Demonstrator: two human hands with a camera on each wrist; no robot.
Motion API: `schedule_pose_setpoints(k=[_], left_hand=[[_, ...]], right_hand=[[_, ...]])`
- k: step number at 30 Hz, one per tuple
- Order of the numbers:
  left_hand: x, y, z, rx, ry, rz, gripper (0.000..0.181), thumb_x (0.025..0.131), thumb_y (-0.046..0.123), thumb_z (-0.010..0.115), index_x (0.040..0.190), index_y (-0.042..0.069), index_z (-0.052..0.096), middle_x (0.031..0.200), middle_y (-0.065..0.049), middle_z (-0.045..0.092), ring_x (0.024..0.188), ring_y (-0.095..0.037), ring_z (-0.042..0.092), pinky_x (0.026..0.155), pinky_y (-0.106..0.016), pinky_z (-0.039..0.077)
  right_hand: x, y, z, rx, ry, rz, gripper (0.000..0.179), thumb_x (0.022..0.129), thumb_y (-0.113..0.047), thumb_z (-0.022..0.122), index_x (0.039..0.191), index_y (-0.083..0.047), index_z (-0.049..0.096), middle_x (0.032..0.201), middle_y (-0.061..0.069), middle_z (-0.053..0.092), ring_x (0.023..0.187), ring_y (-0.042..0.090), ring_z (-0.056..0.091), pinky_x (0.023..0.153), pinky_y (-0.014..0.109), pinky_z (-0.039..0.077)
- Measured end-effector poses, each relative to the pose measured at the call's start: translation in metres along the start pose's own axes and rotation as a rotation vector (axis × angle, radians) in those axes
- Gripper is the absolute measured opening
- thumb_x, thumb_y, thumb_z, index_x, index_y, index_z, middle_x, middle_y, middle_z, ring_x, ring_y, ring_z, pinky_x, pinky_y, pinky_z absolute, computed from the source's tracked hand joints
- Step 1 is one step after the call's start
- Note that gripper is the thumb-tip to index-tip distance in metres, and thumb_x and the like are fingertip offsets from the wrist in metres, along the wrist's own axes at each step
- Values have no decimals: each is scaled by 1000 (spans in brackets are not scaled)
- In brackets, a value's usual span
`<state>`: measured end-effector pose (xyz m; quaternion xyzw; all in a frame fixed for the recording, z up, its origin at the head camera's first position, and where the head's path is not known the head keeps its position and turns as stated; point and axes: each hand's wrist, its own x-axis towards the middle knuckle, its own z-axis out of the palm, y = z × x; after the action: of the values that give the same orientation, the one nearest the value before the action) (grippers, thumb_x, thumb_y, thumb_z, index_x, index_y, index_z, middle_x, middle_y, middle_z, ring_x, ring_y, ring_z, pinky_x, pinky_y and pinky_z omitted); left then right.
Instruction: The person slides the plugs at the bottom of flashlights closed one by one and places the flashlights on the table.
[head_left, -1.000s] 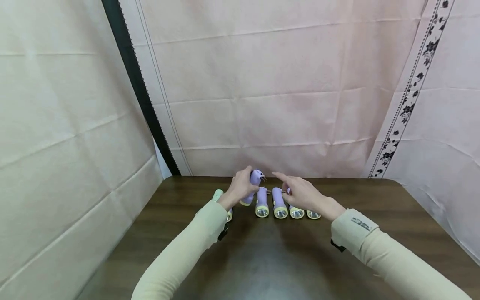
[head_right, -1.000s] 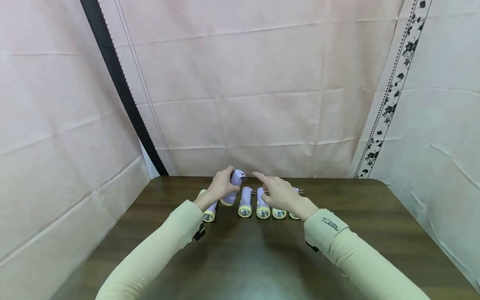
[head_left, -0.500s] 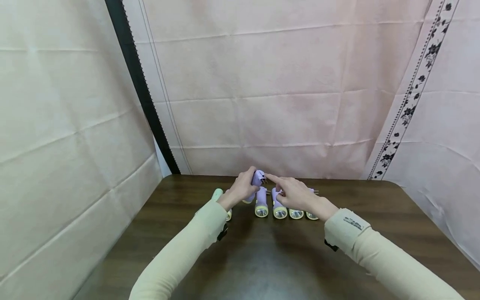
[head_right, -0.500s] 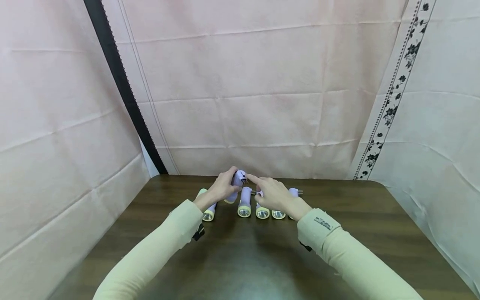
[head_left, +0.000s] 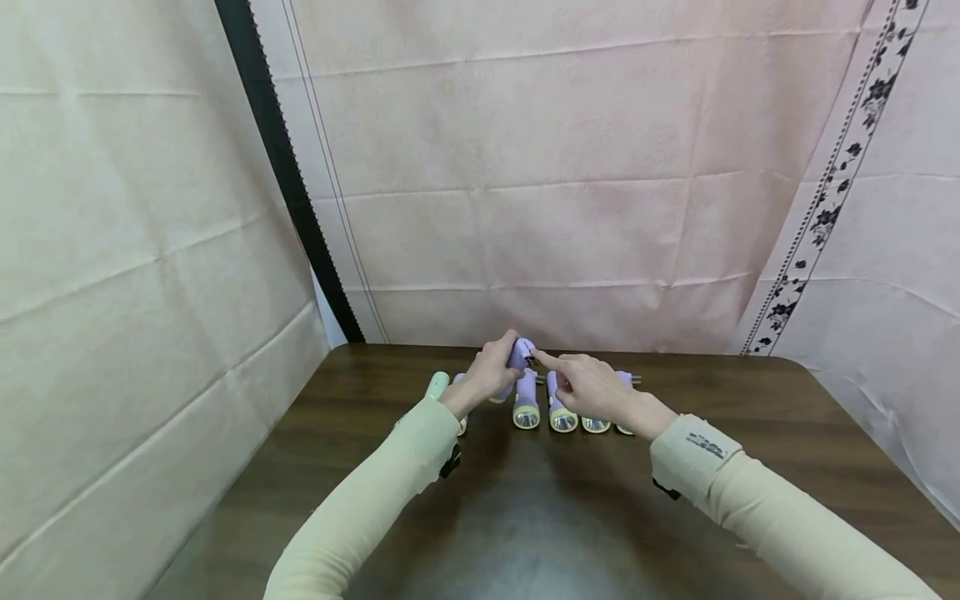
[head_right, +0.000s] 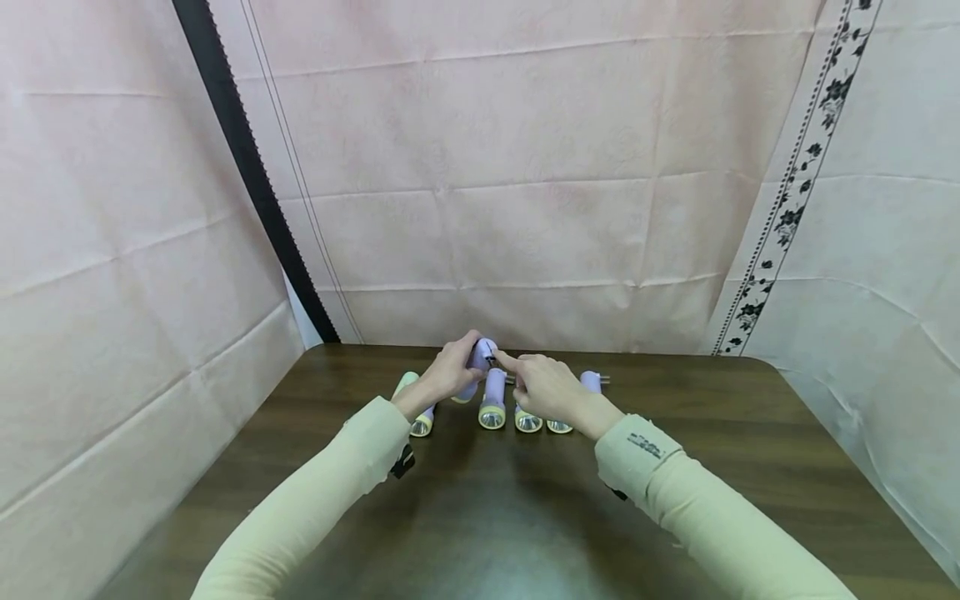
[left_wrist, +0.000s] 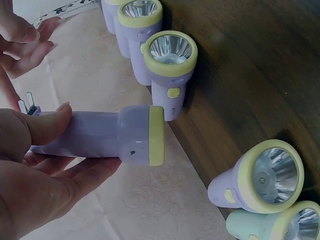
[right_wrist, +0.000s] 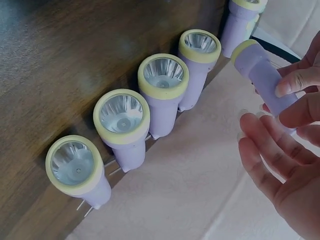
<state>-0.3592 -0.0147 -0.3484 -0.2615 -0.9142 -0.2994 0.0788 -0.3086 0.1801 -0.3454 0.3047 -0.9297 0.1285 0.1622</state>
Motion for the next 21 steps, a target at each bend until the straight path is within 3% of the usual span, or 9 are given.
schedule_pose_setpoints(k=[11,21], left_hand=[[0,5,-2,48,-1,8,34,85,7,71,114,9,52,106,-10,66,92,-25,63,78,-39,50],[-5,10,1,41,-19,8,34,85,8,71,114,9,53,106,-12,67,94,-26,66,79,-39,53]], right_hand=[[1,-3,-3,-54,30,-10,68,78,1,57,143,-16,48,63,-7,40,54,6,31,45,20,23],[0,-7,-7,-46,-10,16,66,78,2,56,142,-15,48,60,-6,36,53,9,29,43,22,24]])
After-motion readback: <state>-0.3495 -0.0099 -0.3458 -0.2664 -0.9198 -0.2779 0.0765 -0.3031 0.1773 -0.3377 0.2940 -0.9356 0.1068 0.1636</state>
